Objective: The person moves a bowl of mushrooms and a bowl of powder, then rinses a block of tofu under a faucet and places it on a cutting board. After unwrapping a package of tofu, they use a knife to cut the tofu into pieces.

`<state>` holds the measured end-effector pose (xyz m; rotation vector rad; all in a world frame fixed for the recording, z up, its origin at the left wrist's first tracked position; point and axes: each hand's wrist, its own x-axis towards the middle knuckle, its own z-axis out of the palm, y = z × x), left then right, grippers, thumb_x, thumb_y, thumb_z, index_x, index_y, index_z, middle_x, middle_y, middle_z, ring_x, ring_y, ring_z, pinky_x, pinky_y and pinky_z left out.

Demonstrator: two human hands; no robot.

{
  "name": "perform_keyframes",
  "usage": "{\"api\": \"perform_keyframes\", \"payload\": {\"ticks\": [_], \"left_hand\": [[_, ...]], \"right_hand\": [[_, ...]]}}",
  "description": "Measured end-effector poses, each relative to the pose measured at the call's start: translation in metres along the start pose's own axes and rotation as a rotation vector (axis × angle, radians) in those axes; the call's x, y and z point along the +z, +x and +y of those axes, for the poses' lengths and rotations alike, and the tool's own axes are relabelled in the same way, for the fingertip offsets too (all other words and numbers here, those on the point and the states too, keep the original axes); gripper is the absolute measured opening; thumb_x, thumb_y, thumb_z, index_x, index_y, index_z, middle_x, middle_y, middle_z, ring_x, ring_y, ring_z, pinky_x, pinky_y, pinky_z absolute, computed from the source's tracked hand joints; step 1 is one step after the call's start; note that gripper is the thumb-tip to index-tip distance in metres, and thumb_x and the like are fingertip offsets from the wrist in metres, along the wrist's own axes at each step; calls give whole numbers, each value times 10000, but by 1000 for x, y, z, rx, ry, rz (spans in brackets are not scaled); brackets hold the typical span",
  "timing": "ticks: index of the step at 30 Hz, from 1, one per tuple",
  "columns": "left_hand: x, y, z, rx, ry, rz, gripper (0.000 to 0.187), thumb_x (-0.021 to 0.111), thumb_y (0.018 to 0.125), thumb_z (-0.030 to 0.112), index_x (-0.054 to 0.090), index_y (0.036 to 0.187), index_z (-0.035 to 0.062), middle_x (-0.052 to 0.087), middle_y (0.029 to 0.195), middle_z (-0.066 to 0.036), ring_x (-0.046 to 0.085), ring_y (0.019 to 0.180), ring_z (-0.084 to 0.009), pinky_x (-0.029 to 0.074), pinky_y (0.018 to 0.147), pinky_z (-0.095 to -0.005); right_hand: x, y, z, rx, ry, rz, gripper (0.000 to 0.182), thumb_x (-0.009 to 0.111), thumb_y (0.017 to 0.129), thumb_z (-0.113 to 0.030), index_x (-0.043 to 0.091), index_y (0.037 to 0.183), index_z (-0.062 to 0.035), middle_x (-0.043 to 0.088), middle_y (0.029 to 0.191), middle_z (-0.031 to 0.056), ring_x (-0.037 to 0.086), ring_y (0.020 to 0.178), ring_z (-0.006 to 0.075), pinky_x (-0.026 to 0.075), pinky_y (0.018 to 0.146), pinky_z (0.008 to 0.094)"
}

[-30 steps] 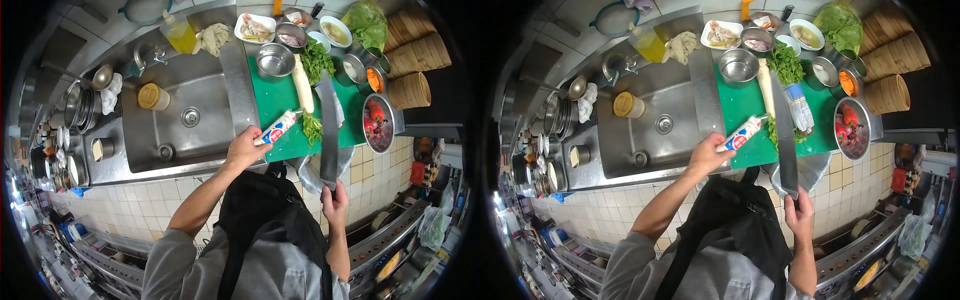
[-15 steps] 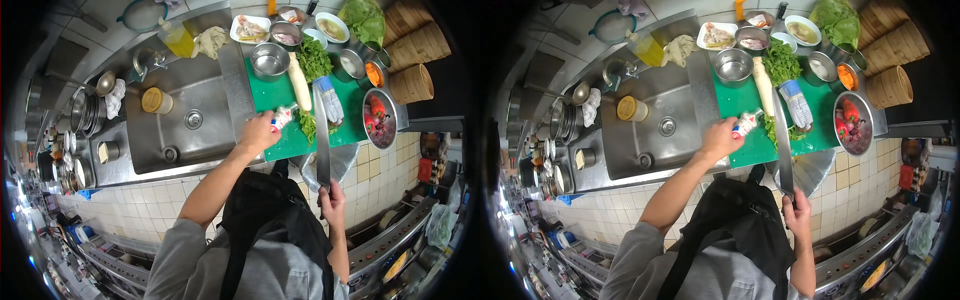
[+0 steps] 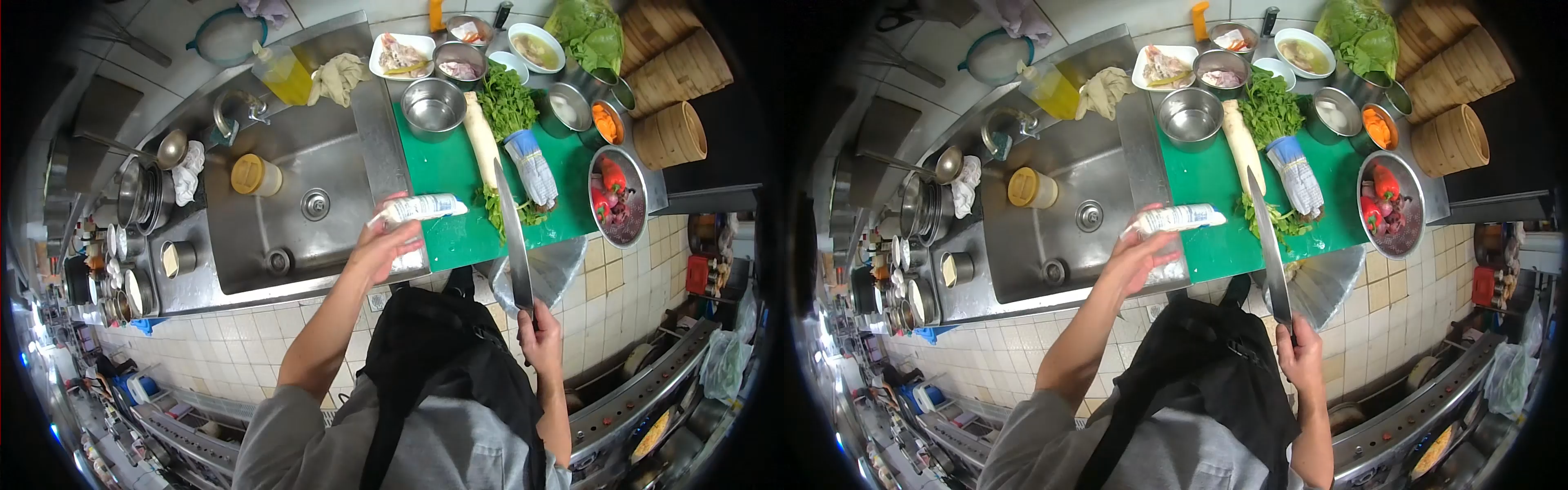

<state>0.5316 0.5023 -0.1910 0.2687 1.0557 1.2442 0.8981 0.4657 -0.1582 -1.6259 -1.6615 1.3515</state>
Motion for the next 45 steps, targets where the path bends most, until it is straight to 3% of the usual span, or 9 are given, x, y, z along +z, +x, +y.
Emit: {"api": "perform_keyframes", "payload": {"ticks": [8,14,19,23,28,30,33,36,45], "left_hand": [[-13,32,-38,106,-283,178,459,758,1001,215,540,1397,132,620,1325,-79,620,1208,-222,563,986,-435],[-13,41,-32,87,175,341,517,839,941,290,586,1357,116,643,1230,-46,620,1101,-137,558,879,-334],[-37,39,-16,31,93,177,364,752,1007,244,633,1323,108,644,1282,-42,625,1172,-163,589,867,-361],[-17,37,-13,321,1060,118,549,806,951,349,618,1359,33,724,1186,-109,701,1061,-189,577,877,-352],[-4,53,-9,48,907,152,634,873,844,362,620,1344,66,720,1205,-184,714,1070,-351,564,945,-427],[1,48,-12,611,1271,322,598,854,868,343,626,1369,111,676,1249,-161,698,1081,-362,562,942,-418],[5,41,-8,724,1421,168,597,846,860,316,624,1370,99,625,1307,-151,661,1126,-392,556,965,-449],[5,45,-13,506,1442,20,574,843,850,290,626,1344,92,622,1325,-145,659,1133,-397,560,956,-461],[1,52,-7,638,1320,13,446,814,852,234,660,1258,129,695,1220,-140,669,1138,-362,555,955,-470]], "right_hand": [[11,8,8,-13,-39,-42,237,658,1015,-74,667,1231,22,633,798,87,518,682,128,460,601,319],[25,27,-4,-182,-239,-91,193,671,971,-47,649,1149,24,632,854,261,622,732,454,487,640,459],[28,29,-7,-205,-293,-97,160,667,971,-44,630,1107,31,626,861,256,618,755,458,486,651,473],[29,30,-12,-210,-272,-108,135,665,970,-40,619,1075,31,622,863,262,615,768,476,489,661,478],[24,30,-15,-285,-324,-98,148,661,970,-38,615,1094,28,626,864,266,624,787,490,497,677,503],[24,29,-13,-292,-332,-108,164,660,971,-40,614,1115,24,639,894,267,632,815,497,503,696,522],[27,27,-6,-327,-354,-105,177,659,974,-46,617,1134,19,650,931,270,636,844,505,508,712,530],[26,24,-4,-337,-367,-119,202,656,976,-49,620,1164,16,656,955,273,640,862,505,513,727,532],[27,24,-15,-328,-377,-106,231,646,980,-40,617,1201,18,663,956,275,655,870,498,521,734,533]]}}
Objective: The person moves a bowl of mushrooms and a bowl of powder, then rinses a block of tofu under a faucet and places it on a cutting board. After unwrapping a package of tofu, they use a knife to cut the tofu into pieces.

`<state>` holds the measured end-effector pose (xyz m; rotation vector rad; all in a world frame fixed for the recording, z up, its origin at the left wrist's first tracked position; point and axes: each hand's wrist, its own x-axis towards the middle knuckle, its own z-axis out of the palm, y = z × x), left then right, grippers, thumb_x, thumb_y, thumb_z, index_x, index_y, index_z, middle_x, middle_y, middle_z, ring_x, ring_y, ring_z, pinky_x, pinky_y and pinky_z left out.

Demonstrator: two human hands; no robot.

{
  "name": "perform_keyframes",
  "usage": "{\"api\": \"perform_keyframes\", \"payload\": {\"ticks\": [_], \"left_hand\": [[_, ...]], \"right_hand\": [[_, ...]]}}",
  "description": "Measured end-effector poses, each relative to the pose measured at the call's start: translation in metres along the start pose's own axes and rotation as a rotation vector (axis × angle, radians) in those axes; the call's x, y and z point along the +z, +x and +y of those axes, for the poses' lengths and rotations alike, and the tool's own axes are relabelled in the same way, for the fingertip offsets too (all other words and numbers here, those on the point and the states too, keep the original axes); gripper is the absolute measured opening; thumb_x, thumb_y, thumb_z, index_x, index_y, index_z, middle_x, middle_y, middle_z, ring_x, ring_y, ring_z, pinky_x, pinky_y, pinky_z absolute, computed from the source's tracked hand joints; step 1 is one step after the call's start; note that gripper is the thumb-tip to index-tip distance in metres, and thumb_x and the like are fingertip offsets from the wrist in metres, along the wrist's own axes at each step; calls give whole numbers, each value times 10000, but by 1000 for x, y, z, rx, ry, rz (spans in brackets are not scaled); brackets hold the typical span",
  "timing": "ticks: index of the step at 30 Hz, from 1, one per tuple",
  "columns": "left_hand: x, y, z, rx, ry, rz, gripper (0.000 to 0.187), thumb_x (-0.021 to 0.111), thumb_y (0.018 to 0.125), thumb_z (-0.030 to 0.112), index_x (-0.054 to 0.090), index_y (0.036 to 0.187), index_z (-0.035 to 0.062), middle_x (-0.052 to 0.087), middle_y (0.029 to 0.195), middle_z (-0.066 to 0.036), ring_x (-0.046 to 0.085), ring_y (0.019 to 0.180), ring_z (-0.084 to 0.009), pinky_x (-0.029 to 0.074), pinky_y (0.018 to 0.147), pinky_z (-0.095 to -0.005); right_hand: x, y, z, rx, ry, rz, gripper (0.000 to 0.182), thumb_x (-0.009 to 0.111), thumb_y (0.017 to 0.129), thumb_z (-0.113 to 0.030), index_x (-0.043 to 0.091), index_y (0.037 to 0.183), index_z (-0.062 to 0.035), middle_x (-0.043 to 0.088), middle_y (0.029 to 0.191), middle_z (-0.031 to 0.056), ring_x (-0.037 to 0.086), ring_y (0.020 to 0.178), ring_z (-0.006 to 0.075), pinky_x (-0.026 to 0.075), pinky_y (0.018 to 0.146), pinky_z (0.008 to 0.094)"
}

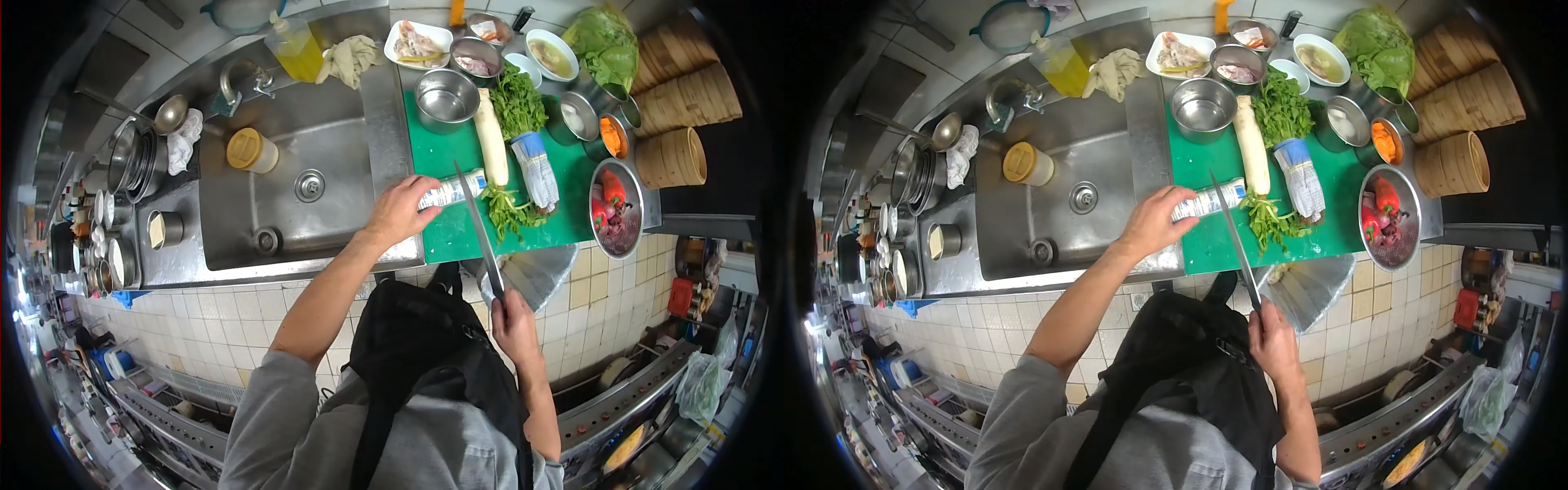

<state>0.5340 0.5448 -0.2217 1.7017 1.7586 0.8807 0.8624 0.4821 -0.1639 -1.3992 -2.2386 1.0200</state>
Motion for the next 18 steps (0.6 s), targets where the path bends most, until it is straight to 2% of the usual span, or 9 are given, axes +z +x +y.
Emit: {"api": "perform_keyframes", "payload": {"ticks": [4,6,7,10,12,13,15,16,18], "left_hand": [[-7,3,4,-36,-61,-50,432,785,855,189,656,1261,119,689,1238,-145,677,1130,-358,560,949,-460],[-15,5,2,-82,-156,-123,436,753,855,152,643,1275,113,683,1250,-141,692,1099,-365,566,932,-445],[-16,5,2,-83,-156,-126,436,753,855,152,643,1275,113,683,1250,-141,692,1099,-365,566,932,-445],[-25,2,5,26,-68,-47,463,744,845,140,626,1291,105,680,1243,-137,710,1037,-364,573,896,-436],[-36,1,16,-185,-201,-34,482,767,838,132,628,1299,114,667,1256,-149,699,1078,-340,582,842,-392],[-36,1,14,-183,-202,-37,482,767,838,132,628,1299,114,667,1256,-149,699,1078,-340,582,842,-392],[-33,0,8,-127,-176,69,475,768,833,146,638,1288,120,664,1258,-130,694,1072,-335,586,833,-398],[-30,0,8,-128,-176,69,475,768,833,146,638,1288,120,664,1258,-130,694,1072,-335,586,833,-398],[-22,0,11,80,24,45,447,753,855,174,642,1284,116,663,1264,-115,690,1089,-346,590,855,-428]], "right_hand": [[-1,3,-10,72,16,-13,225,647,976,-36,620,1193,17,662,954,280,655,872,501,524,732,541],[2,4,-9,-6,5,14,153,644,958,9,596,1103,24,616,884,261,613,813,488,490,697,514],[3,5,-10,-3,6,14,153,644,958,9,596,1103,24,616,884,261,613,813,488,490,697,514],[6,6,-11,-31,9,36,147,649,955,6,599,1093,20,614,872,262,615,809,493,484,689,529],[5,6,-10,-26,-15,16,153,651,954,3,606,1099,18,623,879,267,622,813,496,487,685,533],[4,5,-9,-23,-15,18,153,651,954,3,606,1099,18,623,879,267,622,813,496,487,685,533],[4,4,-6,7,-47,-50,296,637,980,-54,600,1266,14,658,1017,293,652,905,526,539,752,575],[3,4,-7,7,-47,-51,296,637,980,-54,600,1266,14,658,1017,293,652,905,526,539,752,575],[3,6,-10,5,-58,-62,302,635,982,-57,594,1272,17,655,1014,292,654,903,522,541,748,575]]}}
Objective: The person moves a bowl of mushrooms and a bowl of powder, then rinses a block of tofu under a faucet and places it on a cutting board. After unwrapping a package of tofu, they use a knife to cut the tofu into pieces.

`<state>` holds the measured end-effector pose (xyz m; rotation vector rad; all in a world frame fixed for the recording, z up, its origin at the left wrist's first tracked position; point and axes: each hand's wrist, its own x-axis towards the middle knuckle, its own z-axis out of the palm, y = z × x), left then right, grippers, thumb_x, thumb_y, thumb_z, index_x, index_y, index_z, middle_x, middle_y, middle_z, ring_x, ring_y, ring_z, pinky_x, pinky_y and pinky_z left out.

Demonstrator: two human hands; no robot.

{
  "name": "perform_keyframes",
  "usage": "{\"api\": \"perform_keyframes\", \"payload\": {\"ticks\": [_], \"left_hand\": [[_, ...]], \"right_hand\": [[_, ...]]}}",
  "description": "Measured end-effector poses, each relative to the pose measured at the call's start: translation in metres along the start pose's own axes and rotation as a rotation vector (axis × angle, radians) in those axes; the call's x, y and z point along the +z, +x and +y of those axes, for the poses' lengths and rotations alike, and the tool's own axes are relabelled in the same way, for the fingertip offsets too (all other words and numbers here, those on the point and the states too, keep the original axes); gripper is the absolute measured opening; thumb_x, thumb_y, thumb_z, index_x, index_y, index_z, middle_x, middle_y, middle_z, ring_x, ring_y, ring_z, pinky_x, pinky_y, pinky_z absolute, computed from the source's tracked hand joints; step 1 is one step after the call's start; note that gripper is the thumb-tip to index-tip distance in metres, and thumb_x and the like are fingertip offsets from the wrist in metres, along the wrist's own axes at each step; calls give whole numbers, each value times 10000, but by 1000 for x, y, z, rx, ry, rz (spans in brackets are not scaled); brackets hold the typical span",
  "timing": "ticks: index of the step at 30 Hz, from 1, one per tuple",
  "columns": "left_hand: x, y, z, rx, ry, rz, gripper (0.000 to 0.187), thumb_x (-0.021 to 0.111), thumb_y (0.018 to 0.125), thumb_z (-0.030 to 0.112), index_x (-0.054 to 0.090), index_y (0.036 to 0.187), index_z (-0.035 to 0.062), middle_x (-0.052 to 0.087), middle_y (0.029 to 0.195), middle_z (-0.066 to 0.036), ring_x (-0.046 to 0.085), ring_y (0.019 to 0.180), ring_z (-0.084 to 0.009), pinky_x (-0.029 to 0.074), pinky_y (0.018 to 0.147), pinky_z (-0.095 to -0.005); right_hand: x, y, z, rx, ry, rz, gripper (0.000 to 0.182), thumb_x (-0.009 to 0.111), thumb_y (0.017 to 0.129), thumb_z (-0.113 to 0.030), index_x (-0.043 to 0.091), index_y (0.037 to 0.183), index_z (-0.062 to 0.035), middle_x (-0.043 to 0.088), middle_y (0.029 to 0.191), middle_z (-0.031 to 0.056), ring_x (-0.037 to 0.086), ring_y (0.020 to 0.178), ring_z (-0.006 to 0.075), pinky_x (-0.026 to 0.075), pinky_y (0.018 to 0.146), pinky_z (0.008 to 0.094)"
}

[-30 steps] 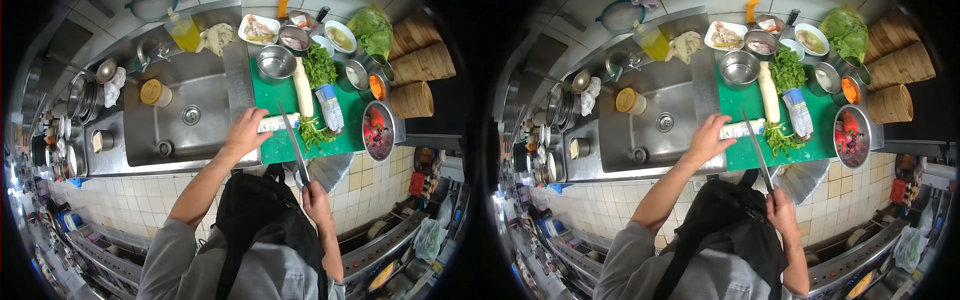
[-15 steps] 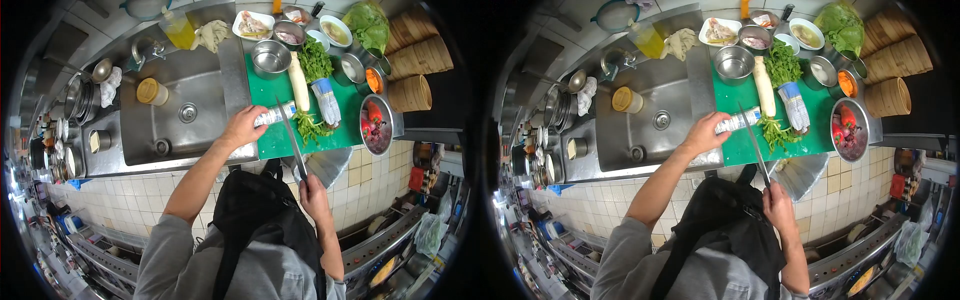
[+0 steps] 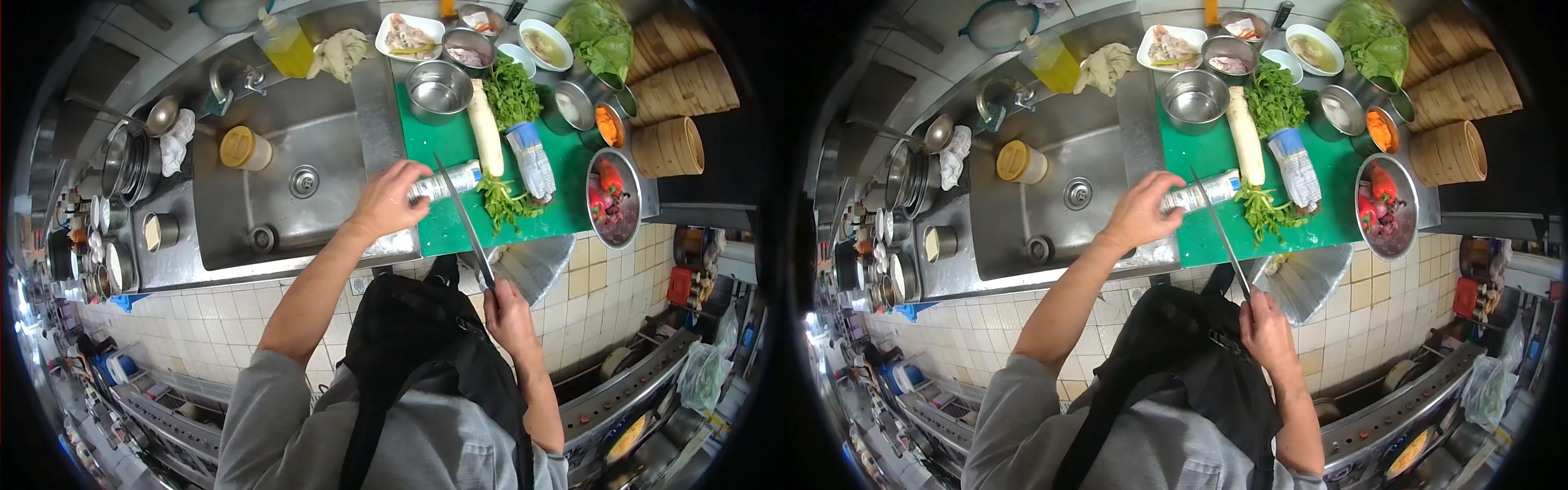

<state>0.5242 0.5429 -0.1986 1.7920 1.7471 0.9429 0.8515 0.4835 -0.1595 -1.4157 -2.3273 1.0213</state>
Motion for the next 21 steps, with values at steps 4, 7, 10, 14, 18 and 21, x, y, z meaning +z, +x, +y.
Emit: {"api": "perform_keyframes", "payload": {"ticks": [4,7,10,14,18,21], "left_hand": [[12,4,-1,-5,95,-89,406,730,882,193,655,1273,112,672,1260,-110,689,1103,-356,588,893,-454],[16,7,-7,-15,66,-120,378,714,898,206,669,1261,112,688,1235,-121,691,1103,-365,581,916,-466],[16,9,-5,-9,42,-113,371,717,888,194,679,1249,114,701,1203,-129,697,1076,-371,582,907,-467],[15,12,-2,-29,66,-143,378,717,881,189,674,1249,112,702,1202,-135,696,1061,-384,584,893,-479],[14,13,-3,-41,66,-156,378,715,876,186,671,1244,115,705,1199,-136,696,1055,-389,584,888,-486],[14,14,-4,-40,50,-161,375,711,875,182,669,1241,114,708,1198,-138,694,1060,-393,582,894,-489]], "right_hand": [[0,2,-1,-14,-3,-5,309,635,982,-59,591,1279,13,651,1003,292,654,905,522,541,748,578],[1,2,0,-26,-17,0,311,636,982,-60,589,1281,14,649,997,292,654,895,522,541,743,584],[2,0,0,-27,-17,11,312,638,982,-60,587,1280,17,648,992,292,657,877,523,541,733,584],[2,-2,-1,-29,-26,15,319,642,976,-45,582,1280,34,649,984,296,658,862,525,540,727,581],[1,-4,-2,-53,20,11,325,649,967,-26,583,1276,46,649,970,298,658,862,525,533,713,580],[0,-6,0,-43,17,1,300,651,966,-25,590,1252,44,648,959,297,657,855,525,527,705,584]]}}
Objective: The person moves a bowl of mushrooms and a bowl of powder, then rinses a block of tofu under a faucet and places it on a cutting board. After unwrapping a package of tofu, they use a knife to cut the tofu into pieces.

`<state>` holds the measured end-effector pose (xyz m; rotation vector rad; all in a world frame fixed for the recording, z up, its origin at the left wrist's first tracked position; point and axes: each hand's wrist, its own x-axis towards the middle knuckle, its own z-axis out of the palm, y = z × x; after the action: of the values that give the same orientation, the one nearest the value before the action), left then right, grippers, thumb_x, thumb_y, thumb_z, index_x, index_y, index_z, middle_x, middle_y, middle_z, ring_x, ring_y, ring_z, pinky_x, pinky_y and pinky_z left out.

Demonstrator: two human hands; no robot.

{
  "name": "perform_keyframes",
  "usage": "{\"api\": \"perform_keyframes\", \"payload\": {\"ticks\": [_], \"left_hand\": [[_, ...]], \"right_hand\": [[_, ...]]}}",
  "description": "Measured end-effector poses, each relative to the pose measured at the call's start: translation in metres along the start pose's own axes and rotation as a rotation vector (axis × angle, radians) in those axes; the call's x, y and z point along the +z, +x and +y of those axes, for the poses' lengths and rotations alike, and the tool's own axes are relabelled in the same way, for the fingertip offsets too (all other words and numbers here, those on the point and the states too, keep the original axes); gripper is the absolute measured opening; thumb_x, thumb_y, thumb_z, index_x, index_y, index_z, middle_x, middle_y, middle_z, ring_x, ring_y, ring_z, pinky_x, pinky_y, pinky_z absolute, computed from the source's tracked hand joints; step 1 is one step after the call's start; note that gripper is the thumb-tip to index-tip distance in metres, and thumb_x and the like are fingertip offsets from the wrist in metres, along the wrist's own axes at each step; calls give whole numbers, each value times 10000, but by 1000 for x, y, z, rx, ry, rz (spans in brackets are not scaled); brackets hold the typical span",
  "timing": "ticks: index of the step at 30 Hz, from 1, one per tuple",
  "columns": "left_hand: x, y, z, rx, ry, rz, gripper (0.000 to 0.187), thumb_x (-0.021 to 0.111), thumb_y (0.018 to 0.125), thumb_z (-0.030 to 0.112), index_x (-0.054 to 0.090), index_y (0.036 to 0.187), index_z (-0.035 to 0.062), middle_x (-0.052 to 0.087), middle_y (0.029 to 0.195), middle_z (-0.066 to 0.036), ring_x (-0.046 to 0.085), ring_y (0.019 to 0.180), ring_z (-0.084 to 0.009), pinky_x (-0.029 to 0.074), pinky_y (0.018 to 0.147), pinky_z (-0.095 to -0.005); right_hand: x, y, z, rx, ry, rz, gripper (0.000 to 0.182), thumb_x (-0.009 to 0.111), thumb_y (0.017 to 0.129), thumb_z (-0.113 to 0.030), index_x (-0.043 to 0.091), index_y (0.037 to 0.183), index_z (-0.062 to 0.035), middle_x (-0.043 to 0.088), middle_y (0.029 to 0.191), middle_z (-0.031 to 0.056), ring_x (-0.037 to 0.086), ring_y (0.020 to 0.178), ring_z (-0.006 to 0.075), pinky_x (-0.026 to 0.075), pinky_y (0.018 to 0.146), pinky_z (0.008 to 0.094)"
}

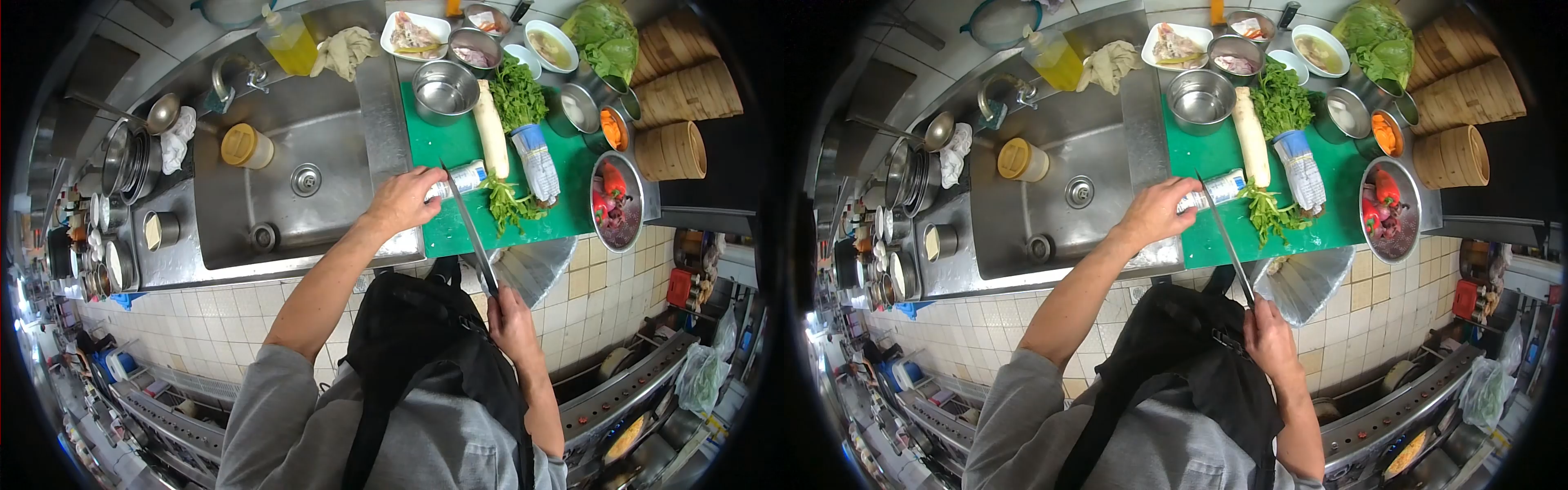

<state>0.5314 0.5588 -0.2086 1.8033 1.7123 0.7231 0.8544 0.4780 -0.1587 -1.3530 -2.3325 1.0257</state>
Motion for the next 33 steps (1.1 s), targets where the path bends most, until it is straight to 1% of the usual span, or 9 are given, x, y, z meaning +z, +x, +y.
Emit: {"api": "perform_keyframes", "payload": {"ticks": [10,13,15,21,22,24,27,31,33], "left_hand": [[3,-1,1,-9,33,1,400,700,871,190,661,1263,120,710,1212,-138,697,1058,-391,581,891,-491],[0,0,3,-22,56,-43,400,698,873,197,659,1264,124,711,1204,-134,702,1047,-386,583,884,-494],[-1,2,3,-41,72,-63,393,700,871,195,662,1257,125,706,1208,-129,705,1039,-385,585,886,-499],[5,-1,-2,-13,36,-38,403,717,866,188,659,1259,124,693,1228,-130,703,1046,-390,589,895,-495],[4,-2,-2,-12,38,-37,403,717,866,188,659,1259,124,693,1228,-130,703,1046,-390,589,895,-495],[3,-2,0,-16,54,-53,427,737,865,197,645,1275,121,686,1215,-134,704,1046,-389,587,898,-502],[3,-8,8,-7,88,-17,438,754,870,215,632,1278,114,676,1202,-140,706,1047,-390,586,898,-507],[13,-3,4,-34,200,31,496,777,864,215,595,1317,127,664,1198,-159,704,1047,-397,591,873,-517],[8,-1,3,-131,193,4,528,761,867,182,544,1345,125,654,1177,-159,707,1066,-387,600,878,-521]], "right_hand": [[19,25,-6,-17,-68,-4,293,620,983,-35,525,1255,25,643,977,312,638,809,554,514,673,615],[27,43,-10,-2,-121,-24,261,601,991,-35,501,1226,20,640,992,319,632,822,565,513,683,625],[21,46,-18,25,-80,-21,196,606,987,-14,480,1133,20,635,971,330,616,857,569,493,704,620],[26,18,5,48,-112,-97,220,584,997,-24,483,1182,39,636,987,344,623,870,574,495,713,628],[28,24,4,47,-112,-96,220,584,997,-24,483,1182,39,636,987,344,623,870,574,495,713,628],[34,51,-3,28,-123,-73,139,560,1019,-64,472,1086,19,646,984,358,631,850,579,511,709,633],[56,75,8,5,-97,-28,137,552,1024,-67,473,1093,21,650,962,355,630,847,580,511,711,632],[46,47,19,-4,-85,-40,137,565,1020,-78,469,1072,5,653,964,348,634,828,571,506,696,640],[45,25,34,2,-125,-60,142,575,1020,-91,469,1062,-6,655,931,333,636,809,566,502,685,645]]}}
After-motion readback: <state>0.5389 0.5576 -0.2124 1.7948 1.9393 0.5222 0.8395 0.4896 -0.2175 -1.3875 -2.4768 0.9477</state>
